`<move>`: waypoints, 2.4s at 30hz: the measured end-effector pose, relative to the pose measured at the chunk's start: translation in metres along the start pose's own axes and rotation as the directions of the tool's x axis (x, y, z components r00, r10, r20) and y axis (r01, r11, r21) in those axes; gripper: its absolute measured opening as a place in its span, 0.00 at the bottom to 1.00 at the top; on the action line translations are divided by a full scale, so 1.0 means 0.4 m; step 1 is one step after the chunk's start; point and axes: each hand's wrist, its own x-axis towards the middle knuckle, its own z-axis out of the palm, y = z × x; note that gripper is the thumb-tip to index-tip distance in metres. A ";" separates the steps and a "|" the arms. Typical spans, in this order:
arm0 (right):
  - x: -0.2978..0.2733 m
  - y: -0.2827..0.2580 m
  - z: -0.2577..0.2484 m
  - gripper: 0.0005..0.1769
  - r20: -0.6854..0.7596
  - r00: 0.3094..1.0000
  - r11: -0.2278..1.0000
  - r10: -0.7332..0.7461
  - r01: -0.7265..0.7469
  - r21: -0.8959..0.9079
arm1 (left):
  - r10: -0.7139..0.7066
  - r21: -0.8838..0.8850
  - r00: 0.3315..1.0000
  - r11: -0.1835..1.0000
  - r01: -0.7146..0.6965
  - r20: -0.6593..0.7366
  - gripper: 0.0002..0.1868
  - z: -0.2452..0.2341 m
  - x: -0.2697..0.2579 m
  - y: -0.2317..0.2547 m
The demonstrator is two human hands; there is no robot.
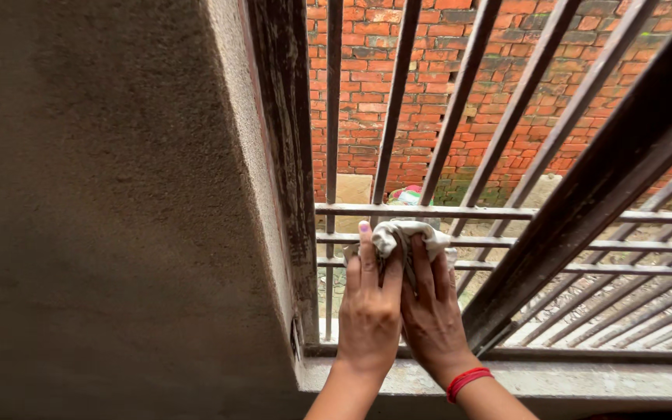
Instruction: The person wipes the vertical and horizontal metal grills of a window with a white cloth, moving the cloth up and down and side to side along the bars.
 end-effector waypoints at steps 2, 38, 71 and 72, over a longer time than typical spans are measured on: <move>-0.018 -0.008 0.039 0.40 0.002 0.999 0.999 0.040 -0.040 0.023 | 0.017 -0.100 1.000 0.995 -0.018 -0.014 0.33 0.008 -0.009 -0.020; -0.021 0.027 -0.054 0.18 -0.071 0.997 0.987 0.022 -0.010 0.158 | -0.021 0.032 1.000 0.999 0.021 -0.003 0.25 0.074 -0.128 0.011; -0.133 0.136 -0.072 0.31 -0.020 0.969 0.968 0.246 -0.244 0.063 | 0.206 0.094 0.976 0.973 -0.212 0.066 0.22 0.112 -0.061 0.118; -0.134 0.132 -0.068 0.31 -0.030 0.966 0.965 0.258 -0.257 0.056 | 0.203 0.110 0.977 0.972 -0.209 0.063 0.23 0.115 -0.060 0.117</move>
